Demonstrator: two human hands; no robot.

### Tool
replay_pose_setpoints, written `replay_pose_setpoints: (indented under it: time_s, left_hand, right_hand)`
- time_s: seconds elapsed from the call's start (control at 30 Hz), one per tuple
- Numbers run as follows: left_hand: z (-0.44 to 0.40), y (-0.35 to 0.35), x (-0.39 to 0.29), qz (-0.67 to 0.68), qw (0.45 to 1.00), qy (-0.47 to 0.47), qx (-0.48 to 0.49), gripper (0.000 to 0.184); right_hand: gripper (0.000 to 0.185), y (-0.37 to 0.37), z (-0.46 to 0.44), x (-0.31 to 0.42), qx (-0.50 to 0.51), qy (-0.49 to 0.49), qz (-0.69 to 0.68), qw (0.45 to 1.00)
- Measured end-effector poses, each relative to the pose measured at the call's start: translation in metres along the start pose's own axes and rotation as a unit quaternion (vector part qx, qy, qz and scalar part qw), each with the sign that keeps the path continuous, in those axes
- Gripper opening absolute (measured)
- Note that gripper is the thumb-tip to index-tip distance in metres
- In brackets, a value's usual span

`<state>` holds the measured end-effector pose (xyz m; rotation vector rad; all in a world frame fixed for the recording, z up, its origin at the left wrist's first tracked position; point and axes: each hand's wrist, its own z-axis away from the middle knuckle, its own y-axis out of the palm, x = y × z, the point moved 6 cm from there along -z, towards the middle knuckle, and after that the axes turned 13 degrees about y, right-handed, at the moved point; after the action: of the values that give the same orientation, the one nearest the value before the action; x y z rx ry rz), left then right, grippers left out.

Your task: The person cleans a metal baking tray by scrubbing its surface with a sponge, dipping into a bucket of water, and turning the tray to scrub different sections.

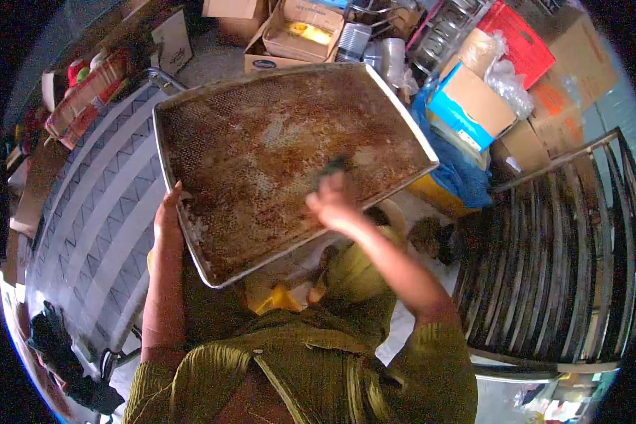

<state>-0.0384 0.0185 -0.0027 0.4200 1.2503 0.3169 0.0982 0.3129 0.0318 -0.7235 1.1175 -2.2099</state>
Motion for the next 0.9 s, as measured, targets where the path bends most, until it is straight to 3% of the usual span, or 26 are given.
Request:
replay_pose_setpoints:
  time_s: [0.03,0.07,0.13,0.23,0.27,0.3,0.33,0.37,0.4,0.43,0.47,0.5,0.53,0.57,0.63,0.67,0.73,0.77,0.8,0.83,0.87,0.9]
  left_hand:
    - [0.003,0.004,-0.002,0.021,1.000,0.008,0.003,0.032]
    - [0.004,0.005,-0.001,0.019,1.000,0.007,0.005,0.032]
    - [0.003,0.006,0.000,0.025,1.000,0.006,0.018,0.032]
    - [-0.009,-0.011,0.012,-0.010,1.000,-0.025,-0.001,0.030]
    - [-0.011,-0.013,0.014,-0.008,1.000,-0.026,-0.002,0.030]
    - [-0.003,-0.007,0.007,-0.024,0.999,-0.035,-0.028,0.030]
    - [0.001,-0.006,0.002,-0.041,0.997,-0.042,-0.055,0.029]
    - [0.000,-0.007,0.003,-0.038,0.997,-0.039,-0.058,0.029]
    - [-0.003,-0.004,0.004,-0.012,0.999,-0.026,-0.025,0.028]
    - [-0.005,-0.003,0.005,0.013,1.000,-0.013,0.008,0.027]
    - [-0.008,-0.006,0.007,0.015,1.000,-0.010,0.001,0.027]
    - [-0.011,-0.008,0.009,0.021,1.000,-0.004,-0.001,0.027]
    - [-0.011,-0.008,0.009,0.027,1.000,0.002,-0.005,0.028]
    - [0.002,0.003,-0.004,0.013,1.000,-0.005,-0.013,0.030]
    - [-0.003,0.001,0.001,0.020,0.999,-0.020,-0.035,0.031]
    - [-0.002,0.000,-0.001,0.016,0.999,-0.014,-0.035,0.031]
    - [-0.017,-0.015,0.014,-0.050,0.998,-0.024,-0.029,0.036]
    - [-0.014,-0.011,0.011,-0.040,0.999,-0.012,-0.025,0.036]
    - [-0.011,-0.008,0.007,-0.031,0.999,0.000,-0.019,0.035]
    - [-0.020,-0.017,0.017,-0.034,0.999,0.007,-0.016,0.033]
    - [-0.017,-0.019,0.013,-0.035,0.999,0.009,-0.020,0.033]
    - [-0.011,-0.015,0.009,-0.022,1.000,0.003,-0.018,0.033]
  right_hand:
    - [0.062,0.018,0.020,0.023,-0.025,-0.104,0.014,0.994]
    - [0.061,0.034,0.040,0.046,0.033,-0.157,0.037,0.986]
    - [0.061,0.061,0.075,0.077,-0.027,-0.346,0.102,0.932]
    - [0.056,0.057,0.075,0.079,-0.031,-0.391,0.062,0.918]
    - [0.047,0.045,0.064,0.074,-0.115,-0.419,0.075,0.898]
    - [0.036,0.028,0.044,0.063,-0.049,-0.315,0.017,0.948]
    - [0.032,0.005,0.020,0.051,-0.049,-0.183,0.060,0.980]
    - [0.032,-0.005,-0.013,0.012,-0.068,-0.136,-0.067,0.986]
    - [0.033,-0.010,-0.051,-0.034,-0.179,-0.154,-0.057,0.970]
    - [0.035,-0.027,-0.064,-0.062,-0.333,-0.152,0.114,0.924]
    - [0.035,-0.012,-0.141,-0.136,-0.255,-0.013,0.027,0.966]
    - [0.036,-0.028,-0.135,-0.155,-0.284,0.043,0.090,0.954]
    - [0.036,-0.041,-0.120,-0.159,-0.311,0.098,0.153,0.933]
    - [0.036,-0.048,-0.102,-0.140,-0.308,0.088,0.153,0.935]
    - [0.044,-0.043,-0.069,-0.108,-0.192,0.156,0.134,0.960]
    - [0.039,-0.033,-0.055,-0.086,-0.271,0.102,0.165,0.943]
    - [0.036,0.000,-0.034,-0.047,-0.299,-0.037,0.106,0.948]
    - [0.032,0.013,-0.013,-0.021,-0.247,-0.095,0.113,0.958]
    - [0.029,0.019,0.022,0.015,-0.282,-0.175,0.106,0.937]
    - [0.029,0.033,0.040,0.039,-0.231,-0.197,0.112,0.946]
    - [0.029,0.046,0.064,0.062,-0.238,-0.278,0.077,0.928]
    - [0.031,0.057,0.080,0.082,-0.156,-0.300,0.055,0.940]
